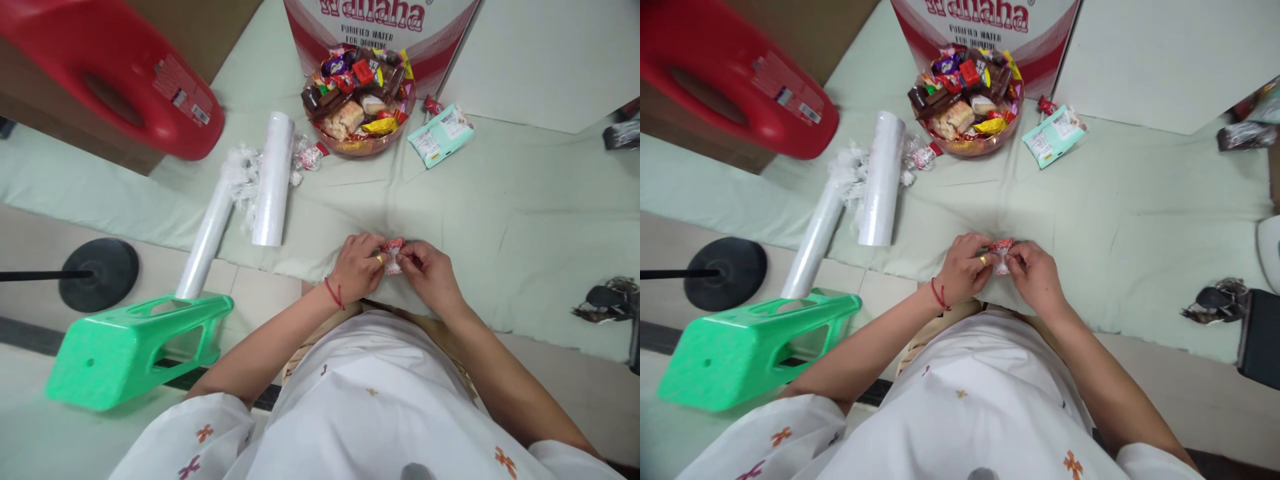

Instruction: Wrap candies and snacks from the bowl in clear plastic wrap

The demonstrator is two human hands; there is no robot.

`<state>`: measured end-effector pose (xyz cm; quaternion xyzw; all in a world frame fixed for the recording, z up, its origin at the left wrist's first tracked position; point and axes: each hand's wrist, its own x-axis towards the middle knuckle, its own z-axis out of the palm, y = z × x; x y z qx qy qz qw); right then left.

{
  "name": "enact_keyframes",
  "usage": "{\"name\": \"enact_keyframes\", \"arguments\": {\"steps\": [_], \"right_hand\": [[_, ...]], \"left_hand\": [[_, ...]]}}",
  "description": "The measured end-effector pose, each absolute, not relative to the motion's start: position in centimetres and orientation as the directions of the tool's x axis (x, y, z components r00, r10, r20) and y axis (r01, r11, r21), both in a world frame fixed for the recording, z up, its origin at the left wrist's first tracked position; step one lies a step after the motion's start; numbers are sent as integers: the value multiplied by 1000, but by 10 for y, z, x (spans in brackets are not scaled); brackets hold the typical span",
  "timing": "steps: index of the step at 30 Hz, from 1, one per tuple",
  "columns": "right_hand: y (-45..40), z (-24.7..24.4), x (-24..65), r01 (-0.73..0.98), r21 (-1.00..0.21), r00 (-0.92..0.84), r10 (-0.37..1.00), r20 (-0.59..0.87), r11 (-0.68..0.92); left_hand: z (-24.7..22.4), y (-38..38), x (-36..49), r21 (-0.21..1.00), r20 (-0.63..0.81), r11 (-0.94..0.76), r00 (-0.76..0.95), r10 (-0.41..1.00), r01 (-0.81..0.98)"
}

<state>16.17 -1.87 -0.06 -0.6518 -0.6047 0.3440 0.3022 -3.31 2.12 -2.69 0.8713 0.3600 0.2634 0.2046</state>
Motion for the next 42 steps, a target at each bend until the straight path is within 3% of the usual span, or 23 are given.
{"name": "enact_keyframes", "arguments": {"steps": [3, 6, 11, 15, 20, 27, 31, 34, 37, 39, 42], "right_hand": [[-24, 1, 165, 574, -816, 30, 998, -61, -67], [-34, 2, 165, 604, -794, -4, 996, 88, 73], [-42, -5, 161, 735, -565, -186, 912, 365, 375], [-47, -8, 164, 729, -455, -285, 830, 479, 512], [-60, -13, 166, 699, -416, -412, 803, 431, 581], [-73, -23, 171, 745, -424, -419, 856, 303, 515], [-72, -26, 178, 709, -491, -416, 862, 290, 507], [-69, -26, 180, 660, -554, -405, 861, 306, 507], [-68, -22, 181, 652, -582, -387, 874, 295, 485], [-68, -19, 181, 640, -601, -371, 878, 303, 478], [-67, -14, 180, 622, -645, -268, 895, 357, 444]], "left_hand": [[-24, 22, -33, 643, 272, -585, 566, 778, 495], [-24, 24, -33, 682, 240, -543, 552, 799, 489], [-26, 23, -32, 688, 245, -540, 546, 801, 484], [-20, 22, -30, 707, 210, -512, 547, 811, 488], [-12, 22, -26, 698, 152, -482, 549, 822, 529], [-21, 23, -22, 726, 121, -406, 478, 870, 555], [-26, 14, -30, 653, 346, -520, 395, 851, 550], [-26, 2, -40, 487, 515, -750, 546, 660, 447], [-27, -8, -48, 422, 381, -807, 726, 572, 413], [-28, -13, -50, 420, 262, -770, 749, 609, 480], [-28, -18, -49, 415, 203, -750, 751, 628, 515]]}}
